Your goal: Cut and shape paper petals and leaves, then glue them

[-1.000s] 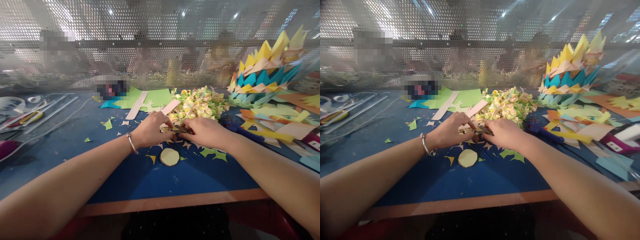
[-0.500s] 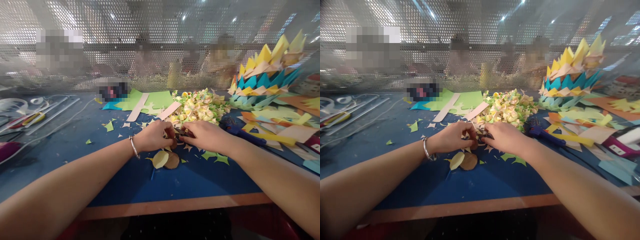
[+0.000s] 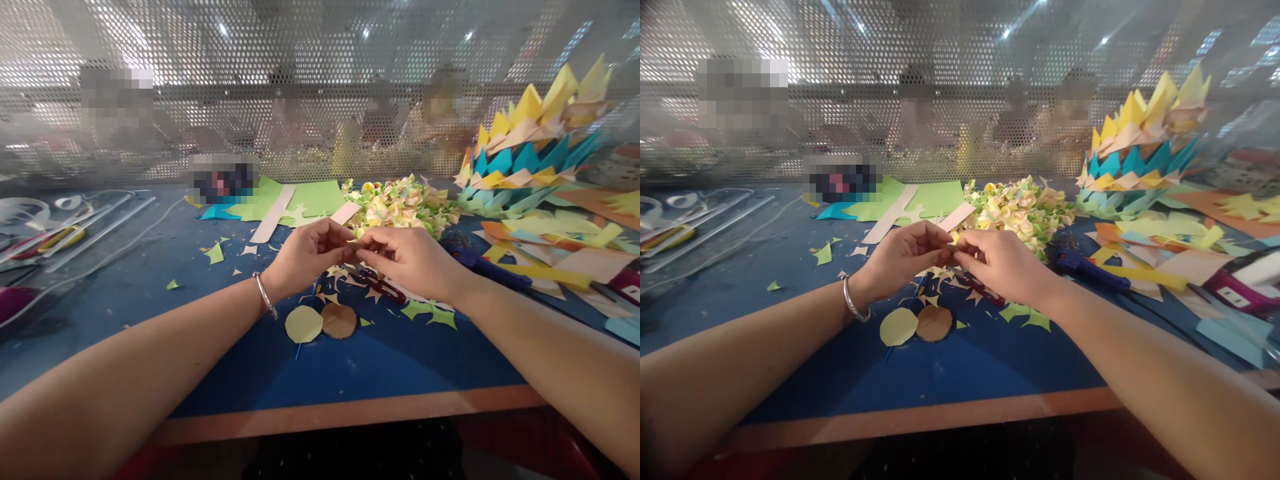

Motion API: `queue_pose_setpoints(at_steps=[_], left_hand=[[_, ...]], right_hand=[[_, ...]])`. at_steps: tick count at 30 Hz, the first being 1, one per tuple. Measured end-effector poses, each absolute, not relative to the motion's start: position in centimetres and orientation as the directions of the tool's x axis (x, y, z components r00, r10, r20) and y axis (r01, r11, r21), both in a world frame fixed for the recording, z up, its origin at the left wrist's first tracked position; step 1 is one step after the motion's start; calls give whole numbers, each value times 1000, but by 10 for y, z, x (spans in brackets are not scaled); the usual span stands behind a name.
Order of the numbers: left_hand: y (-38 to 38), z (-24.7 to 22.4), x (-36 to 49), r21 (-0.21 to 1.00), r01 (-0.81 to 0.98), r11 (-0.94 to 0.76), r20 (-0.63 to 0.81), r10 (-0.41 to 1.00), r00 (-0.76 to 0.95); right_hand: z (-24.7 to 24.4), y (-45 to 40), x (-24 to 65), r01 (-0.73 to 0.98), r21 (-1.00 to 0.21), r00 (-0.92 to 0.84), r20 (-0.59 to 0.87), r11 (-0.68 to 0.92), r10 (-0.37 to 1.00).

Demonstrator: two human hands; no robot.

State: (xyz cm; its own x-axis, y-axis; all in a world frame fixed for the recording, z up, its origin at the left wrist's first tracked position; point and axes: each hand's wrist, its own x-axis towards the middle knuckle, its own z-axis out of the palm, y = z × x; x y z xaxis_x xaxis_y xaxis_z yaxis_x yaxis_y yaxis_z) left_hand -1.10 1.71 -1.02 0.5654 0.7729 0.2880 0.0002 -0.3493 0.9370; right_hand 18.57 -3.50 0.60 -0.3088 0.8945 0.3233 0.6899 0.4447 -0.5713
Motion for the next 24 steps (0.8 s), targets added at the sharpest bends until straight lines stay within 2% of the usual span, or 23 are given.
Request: queue_pose_setpoints(at_steps=[2, 5, 7, 10, 19, 24], left_hand=[[20, -10, -13, 901, 48, -432, 343, 774, 532], [33, -10, -23, 722, 365, -588, 412, 789, 457], [42, -9, -30, 538, 564, -627, 342, 774, 534], [47, -7, -36, 357, 653, -668, 214, 739, 639], [56, -2, -43, 336, 741, -581, 131, 808, 575], [63, -2, -46, 332, 771, -543, 94, 833, 546]], right_hand=[[6, -34, 187, 673, -574, -279, 386, 466, 879], [8, -33, 191, 673, -560, -219, 474, 484, 853], [10, -33, 193, 668, -549, -199, 519, 503, 831], [11, -33, 195, 677, -523, -195, 551, 518, 811], [8, -29, 198, 726, -454, -213, 566, 517, 796], [10, -29, 198, 734, -457, -206, 554, 502, 806]])
